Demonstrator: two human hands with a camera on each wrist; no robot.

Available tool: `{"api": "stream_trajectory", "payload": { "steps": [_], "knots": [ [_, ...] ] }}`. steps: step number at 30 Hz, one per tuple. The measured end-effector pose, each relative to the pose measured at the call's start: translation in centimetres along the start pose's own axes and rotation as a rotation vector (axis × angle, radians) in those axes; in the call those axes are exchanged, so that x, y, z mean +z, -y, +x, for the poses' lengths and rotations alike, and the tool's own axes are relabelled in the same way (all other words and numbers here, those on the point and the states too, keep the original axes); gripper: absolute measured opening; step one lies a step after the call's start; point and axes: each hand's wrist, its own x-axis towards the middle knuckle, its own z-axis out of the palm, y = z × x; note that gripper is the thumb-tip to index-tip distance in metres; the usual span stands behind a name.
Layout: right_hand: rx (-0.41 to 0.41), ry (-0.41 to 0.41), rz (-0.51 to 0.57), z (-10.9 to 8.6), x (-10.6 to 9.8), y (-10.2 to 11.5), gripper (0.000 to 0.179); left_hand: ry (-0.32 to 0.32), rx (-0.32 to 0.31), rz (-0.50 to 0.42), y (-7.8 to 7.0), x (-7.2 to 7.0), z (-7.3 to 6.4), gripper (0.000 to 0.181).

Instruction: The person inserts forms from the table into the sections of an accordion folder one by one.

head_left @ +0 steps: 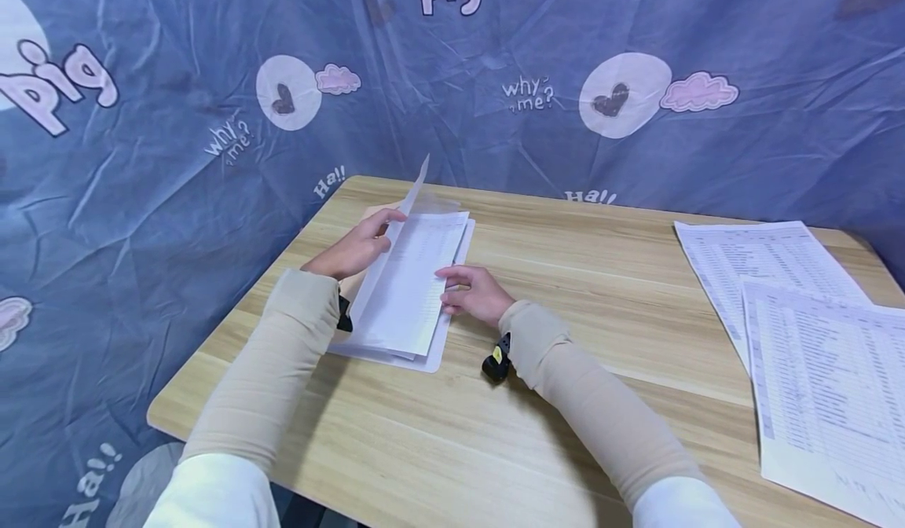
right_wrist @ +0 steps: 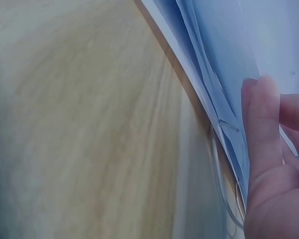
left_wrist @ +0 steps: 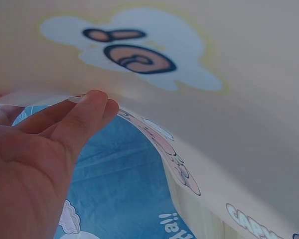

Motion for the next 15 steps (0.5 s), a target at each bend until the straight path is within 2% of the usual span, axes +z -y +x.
{"api": "stream_trajectory", "payload": {
  "steps": [5,15],
  "knots": [
    [-0.004,0.009,-0.004,0.2,0.2,0.0,0.048,-0.014,0.010,0.006,1.9,0.0,1.0,0.048],
    [-0.009,0.014,-0.002,0.4,0.7,0.1,0.049,-0.036,0.031,0.023,2.0,-0.1,1.0,0.048]
  ]
}}
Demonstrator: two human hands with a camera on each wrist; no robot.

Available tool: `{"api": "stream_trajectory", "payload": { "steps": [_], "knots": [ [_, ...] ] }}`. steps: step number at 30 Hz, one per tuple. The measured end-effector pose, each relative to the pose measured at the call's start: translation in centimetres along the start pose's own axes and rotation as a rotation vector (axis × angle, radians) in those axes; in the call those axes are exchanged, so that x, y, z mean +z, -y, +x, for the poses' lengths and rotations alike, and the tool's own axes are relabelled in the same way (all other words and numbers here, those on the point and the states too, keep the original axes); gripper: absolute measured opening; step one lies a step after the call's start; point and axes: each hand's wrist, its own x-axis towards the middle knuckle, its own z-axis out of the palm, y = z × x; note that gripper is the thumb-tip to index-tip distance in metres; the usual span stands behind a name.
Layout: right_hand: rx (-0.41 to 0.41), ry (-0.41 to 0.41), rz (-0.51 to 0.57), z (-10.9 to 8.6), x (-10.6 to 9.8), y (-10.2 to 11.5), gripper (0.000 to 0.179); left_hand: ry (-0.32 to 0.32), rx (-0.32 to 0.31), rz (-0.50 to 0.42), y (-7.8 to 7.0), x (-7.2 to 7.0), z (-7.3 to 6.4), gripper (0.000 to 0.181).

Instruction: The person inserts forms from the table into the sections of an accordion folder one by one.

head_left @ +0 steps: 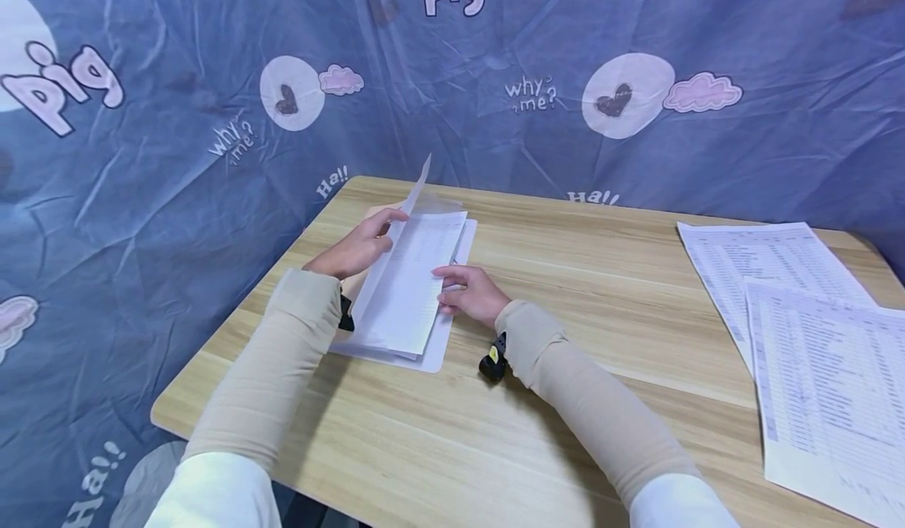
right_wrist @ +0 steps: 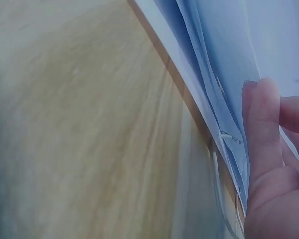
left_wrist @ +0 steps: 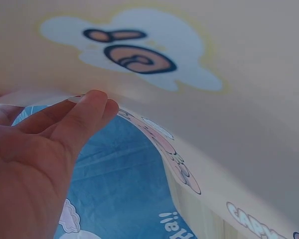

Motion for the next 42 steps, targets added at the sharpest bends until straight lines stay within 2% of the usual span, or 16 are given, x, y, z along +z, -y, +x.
{"api": "stream_trajectory", "payload": {
  "steps": [10,27,42],
  "knots": [
    [-0.008,-0.009,-0.004,0.3,0.6,0.2,0.049,0.000,0.000,0.023,0.2,0.0,0.2,0.047],
    [-0.009,0.010,-0.037,0.9,1.5,0.4,0.050,-0.001,0.013,-0.010,0.4,0.0,0.1,0.047],
    [-0.016,0.017,-0.009,0.4,0.9,0.2,0.049,0.002,0.003,-0.013,0.4,0.2,0.1,0.046]
  ]
}}
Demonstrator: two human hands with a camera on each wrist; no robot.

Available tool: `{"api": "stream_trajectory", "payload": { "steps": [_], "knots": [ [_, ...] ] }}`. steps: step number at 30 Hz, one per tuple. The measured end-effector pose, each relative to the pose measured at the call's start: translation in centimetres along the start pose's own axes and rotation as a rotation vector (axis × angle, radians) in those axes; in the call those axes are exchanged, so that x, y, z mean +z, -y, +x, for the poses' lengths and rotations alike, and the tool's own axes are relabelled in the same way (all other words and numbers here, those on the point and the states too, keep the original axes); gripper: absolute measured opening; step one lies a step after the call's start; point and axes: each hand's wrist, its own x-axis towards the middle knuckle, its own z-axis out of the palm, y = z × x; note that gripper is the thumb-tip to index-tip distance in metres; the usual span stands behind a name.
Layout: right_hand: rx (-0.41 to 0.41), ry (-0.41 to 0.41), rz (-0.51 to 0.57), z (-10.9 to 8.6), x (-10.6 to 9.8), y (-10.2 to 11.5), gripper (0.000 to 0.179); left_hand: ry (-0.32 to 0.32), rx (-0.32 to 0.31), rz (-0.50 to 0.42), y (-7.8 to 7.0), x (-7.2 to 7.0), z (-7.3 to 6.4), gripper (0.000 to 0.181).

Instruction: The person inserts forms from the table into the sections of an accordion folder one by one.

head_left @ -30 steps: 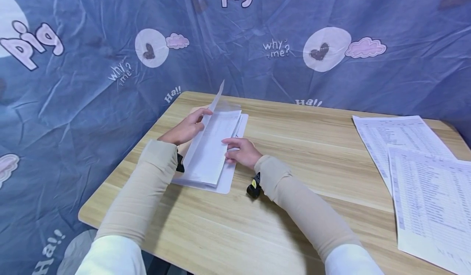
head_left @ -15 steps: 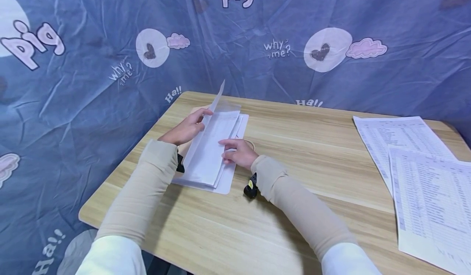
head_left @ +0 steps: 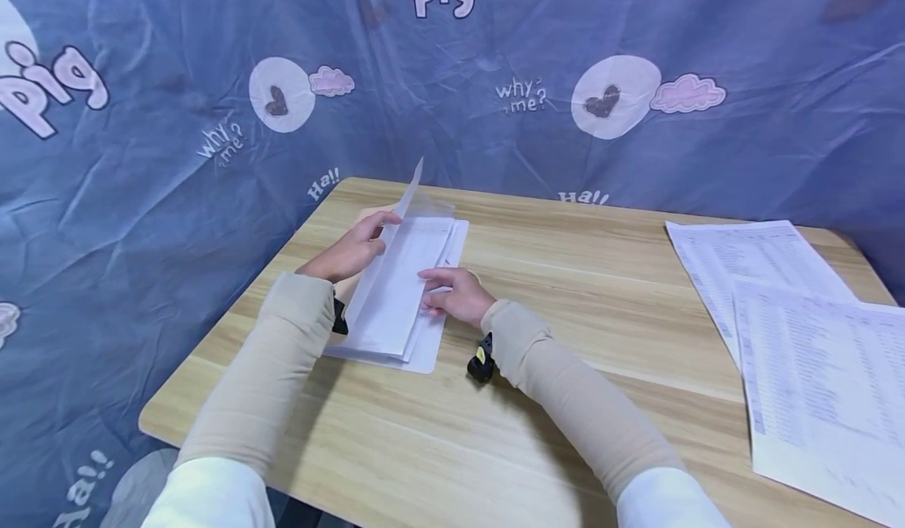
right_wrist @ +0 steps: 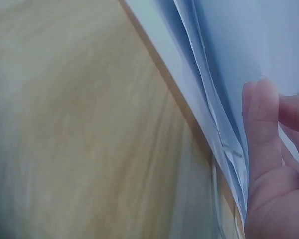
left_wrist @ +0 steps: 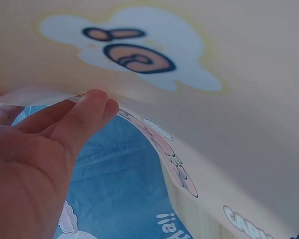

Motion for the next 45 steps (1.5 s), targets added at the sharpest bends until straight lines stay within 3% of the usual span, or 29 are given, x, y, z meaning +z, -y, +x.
{"api": "stream_trajectory", "payload": {
  "steps": [13,24,33,38,45],
  "knots": [
    [0.028,-0.023,-0.042,-2.4,-2.9,0.0,0.044,0.021,-0.019,0.049,0.1,0.5,0.2,0.048],
    [0.097,-0.082,-0.083,-5.4,-6.8,-1.1,0.044,0.056,-0.071,0.077,0.0,0.7,0.0,0.050],
    [0.122,-0.148,-0.115,-8.5,-10.5,-1.3,0.044,0.092,-0.028,0.077,-0.2,0.7,0.0,0.051],
    [0.126,-0.166,-0.162,-10.4,-12.1,-1.5,0.043,0.074,0.027,0.081,0.1,1.2,0.1,0.049],
    [0.146,-0.194,-0.187,-12.8,-14.3,-1.4,0.043,0.082,0.038,0.115,-0.1,1.7,0.2,0.050]
  ]
}}
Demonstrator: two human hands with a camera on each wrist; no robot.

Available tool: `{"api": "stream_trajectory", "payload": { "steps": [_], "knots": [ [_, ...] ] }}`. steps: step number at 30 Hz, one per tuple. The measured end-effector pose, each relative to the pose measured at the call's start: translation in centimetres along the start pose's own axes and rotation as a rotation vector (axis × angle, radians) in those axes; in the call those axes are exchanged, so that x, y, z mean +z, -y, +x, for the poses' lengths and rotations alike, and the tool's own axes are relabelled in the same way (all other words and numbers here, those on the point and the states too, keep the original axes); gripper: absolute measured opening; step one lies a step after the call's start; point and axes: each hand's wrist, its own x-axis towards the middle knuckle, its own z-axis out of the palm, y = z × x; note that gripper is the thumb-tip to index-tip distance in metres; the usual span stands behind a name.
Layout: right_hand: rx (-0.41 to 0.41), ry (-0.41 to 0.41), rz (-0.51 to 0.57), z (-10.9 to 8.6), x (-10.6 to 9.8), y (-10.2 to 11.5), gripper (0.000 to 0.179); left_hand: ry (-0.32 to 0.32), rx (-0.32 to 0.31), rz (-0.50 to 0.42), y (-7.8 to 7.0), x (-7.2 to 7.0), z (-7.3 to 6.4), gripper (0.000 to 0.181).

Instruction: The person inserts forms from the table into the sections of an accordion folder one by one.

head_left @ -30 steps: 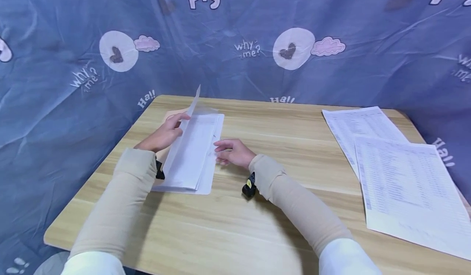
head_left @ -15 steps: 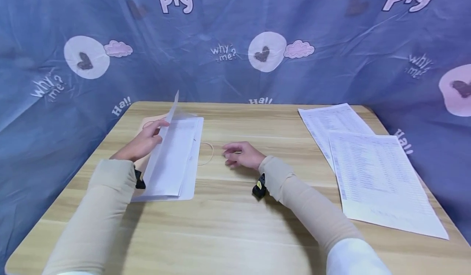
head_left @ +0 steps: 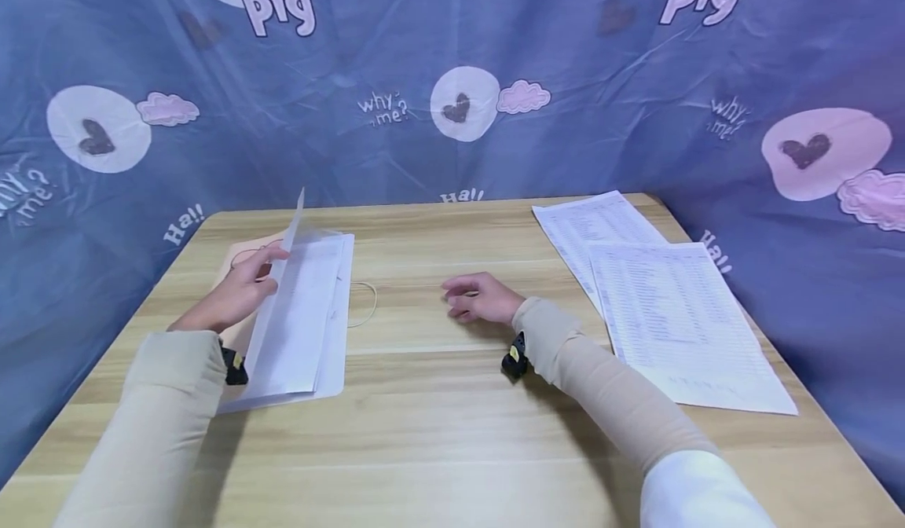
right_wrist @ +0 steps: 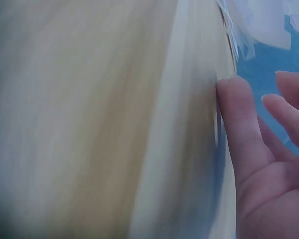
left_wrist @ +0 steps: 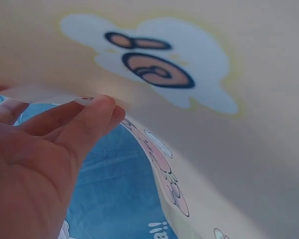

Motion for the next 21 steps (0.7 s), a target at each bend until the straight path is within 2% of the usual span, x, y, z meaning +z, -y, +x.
{"api": "stream_trajectory", "payload": {
  "steps": [4,9,14,21],
  "knots": [
    [0.002,-0.026,-0.028,-0.9,-1.4,-0.4,0.044,0.012,0.001,0.006,0.3,-0.1,0.0,0.051],
    [-0.011,-0.070,-0.056,-3.1,-4.1,-1.2,0.045,0.020,-0.010,0.000,0.5,-0.1,0.0,0.052],
    [-0.022,-0.121,-0.104,-6.2,-8.0,-2.6,0.046,0.011,-0.011,-0.003,0.5,-0.2,-0.2,0.050],
    [0.062,-0.237,-0.141,-10.9,-12.1,-4.2,0.048,0.015,-0.010,0.009,0.4,-0.4,-0.2,0.048]
  ]
}}
